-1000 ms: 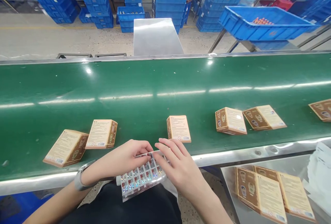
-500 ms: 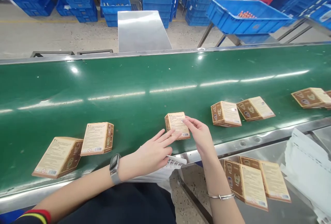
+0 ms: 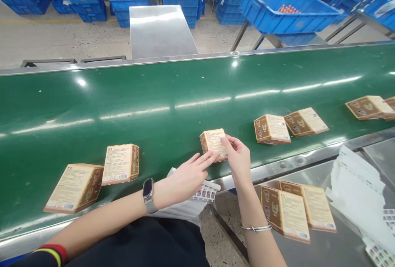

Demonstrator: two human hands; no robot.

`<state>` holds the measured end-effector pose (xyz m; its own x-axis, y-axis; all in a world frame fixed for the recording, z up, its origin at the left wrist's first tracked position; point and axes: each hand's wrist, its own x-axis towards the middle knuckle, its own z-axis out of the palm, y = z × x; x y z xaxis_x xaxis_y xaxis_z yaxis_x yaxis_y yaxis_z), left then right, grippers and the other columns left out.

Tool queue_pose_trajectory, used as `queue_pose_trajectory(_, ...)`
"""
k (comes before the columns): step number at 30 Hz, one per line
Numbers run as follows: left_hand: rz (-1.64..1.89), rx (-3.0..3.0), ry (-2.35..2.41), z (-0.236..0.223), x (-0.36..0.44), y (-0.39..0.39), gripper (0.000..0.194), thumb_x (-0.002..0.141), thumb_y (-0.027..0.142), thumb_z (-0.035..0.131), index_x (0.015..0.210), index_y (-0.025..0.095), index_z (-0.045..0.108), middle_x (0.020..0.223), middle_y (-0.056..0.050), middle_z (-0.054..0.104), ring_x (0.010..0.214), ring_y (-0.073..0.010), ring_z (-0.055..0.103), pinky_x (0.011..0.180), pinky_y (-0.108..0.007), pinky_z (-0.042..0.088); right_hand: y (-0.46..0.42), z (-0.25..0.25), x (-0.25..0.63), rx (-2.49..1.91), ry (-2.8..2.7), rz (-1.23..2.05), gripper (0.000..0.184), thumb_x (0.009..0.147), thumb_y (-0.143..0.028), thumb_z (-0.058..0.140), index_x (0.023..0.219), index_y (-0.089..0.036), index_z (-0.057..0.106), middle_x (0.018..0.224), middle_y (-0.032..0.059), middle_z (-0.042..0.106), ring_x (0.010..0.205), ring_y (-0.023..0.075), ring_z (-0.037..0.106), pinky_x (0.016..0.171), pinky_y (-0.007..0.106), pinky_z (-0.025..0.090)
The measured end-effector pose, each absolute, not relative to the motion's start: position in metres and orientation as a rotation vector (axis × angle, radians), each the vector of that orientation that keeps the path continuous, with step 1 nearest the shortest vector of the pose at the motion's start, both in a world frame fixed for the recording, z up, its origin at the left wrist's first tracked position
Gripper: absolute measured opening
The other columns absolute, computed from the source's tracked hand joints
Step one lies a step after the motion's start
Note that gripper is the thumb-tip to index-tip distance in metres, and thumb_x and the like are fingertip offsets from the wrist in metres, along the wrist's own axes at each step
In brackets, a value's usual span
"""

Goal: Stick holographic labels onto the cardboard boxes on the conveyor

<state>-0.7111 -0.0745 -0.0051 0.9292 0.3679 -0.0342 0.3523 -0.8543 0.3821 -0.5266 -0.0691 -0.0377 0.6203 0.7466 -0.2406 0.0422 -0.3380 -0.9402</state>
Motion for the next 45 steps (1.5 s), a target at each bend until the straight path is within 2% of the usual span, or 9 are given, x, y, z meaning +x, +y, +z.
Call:
queue_pose_trajectory(4,0.03,2.657,0.51,0.0,-0.702,-0.071,0.014,0.088,0.008,0.06,0.089,0.006,0.074,0.159,-0.024,0.031,0.151,-0.0324,0.026,0.119,-0.048,0.036,-0.072,-0.036,-0.526,-1.85,-0.721,0.696,0.04,0.06,-0.054,0.075,0.079,-0.019,0.068,0.085,0.0093,0.073,0.081,0.028,0.068,0.074,0.042,0.053)
queue_pose_trajectory(9,0.031,2.57,0.507,-0.006,-0.688,-0.065,0.013,0.086,0.006,0.064,0.094,0.006,0.074,0.161,-0.024,0.029,0.151,-0.0341,0.028,0.12,-0.052,0.034,-0.066,-0.046,-0.523,-1.886,-0.736,0.494,0.048,0.065,-0.051,0.069,0.101,-0.021,0.057,0.115,0.0126,0.068,0.086,0.0245,0.067,0.079,0.04,0.052)
queue_pose_trajectory(14,0.112,2.532,0.503,-0.006,-0.684,-0.059,0.009,0.088,0.009,0.063,0.09,0.008,0.072,0.159,-0.022,0.035,0.15,-0.0317,0.032,0.121,-0.045,0.031,-0.048,-0.042,-0.506,-1.901,-0.727,0.488,0.042,0.073,-0.052,0.054,0.102,-0.021,0.053,0.093,0.0104,0.07,0.081,0.0259,0.068,0.072,0.041,0.055)
queue_pose_trajectory(16,0.146,2.493,0.539,0.0,-0.691,-0.06,0.01,0.093,0.014,0.061,0.092,0.012,0.071,0.148,-0.018,0.053,0.139,-0.0278,0.05,0.113,-0.038,0.043,-0.054,-0.022,-0.502,-1.906,-0.774,0.453,0.036,0.076,-0.052,0.053,0.095,-0.021,0.057,0.095,0.0106,0.07,0.089,0.0277,0.068,0.081,0.045,0.054)
queue_pose_trajectory(19,0.168,2.41,0.654,0.014,-0.711,-0.067,0.016,0.101,0.025,0.051,0.103,0.019,0.067,0.104,-0.004,0.077,0.095,-0.0198,0.074,0.077,-0.029,0.056,-0.083,0.02,-0.508,-1.883,-1.006,0.457,0.031,0.079,-0.051,0.062,0.093,-0.024,0.068,0.103,0.0084,0.072,0.101,0.0288,0.066,0.093,0.044,0.049)
queue_pose_trajectory(24,0.242,2.046,0.827,0.031,-0.753,-0.083,0.011,0.099,0.029,0.056,0.104,0.022,0.064,0.083,0.003,0.073,0.072,-0.0146,0.069,0.061,-0.022,0.044,-0.128,0.059,-0.541,-1.54,-1.925,0.979,0.024,0.091,-0.044,0.066,0.107,-0.028,0.071,0.1,0.006,0.074,0.091,0.0247,0.07,0.075,0.033,0.058)
queue_pose_trajectory(28,0.298,1.681,0.925,0.037,-0.782,-0.093,0.015,0.087,0.025,0.072,0.096,0.018,0.063,0.085,0.002,0.07,0.074,-0.0141,0.065,0.063,-0.021,0.044,-0.131,0.05,-0.566,-1.443,-1.96,1.039,0.02,0.097,-0.041,0.059,0.106,-0.027,0.07,0.08,0.0019,0.07,0.071,0.0195,0.065,0.064,0.028,0.056)
queue_pose_trajectory(34,0.284,1.498,1.134,0.039,-0.806,-0.108,0.015,0.087,0.027,0.069,0.074,0.018,0.069,0.064,0.004,0.065,0.063,-0.0134,0.061,0.061,-0.022,0.04,-0.127,0.037,-0.578,-1.342,-2.05,1.164,0.018,0.1,-0.038,0.056,0.105,-0.027,0.07,0.078,-0.0001,0.066,0.068,0.0171,0.063,0.062,0.025,0.053)
queue_pose_trajectory(45,0.343,1.569,1.176,0.028,-0.808,-0.121,0.013,0.09,0.026,0.066,0.079,0.019,0.07,0.07,0.002,0.071,0.066,-0.0149,0.062,0.063,-0.024,0.04,-0.133,0.037,-0.597,-1.203,-2.327,0.723,0.021,0.103,-0.024,0.048,0.098,-0.025,0.068,0.093,0.0057,0.071,0.082,0.0215,0.066,0.072,0.035,0.055)
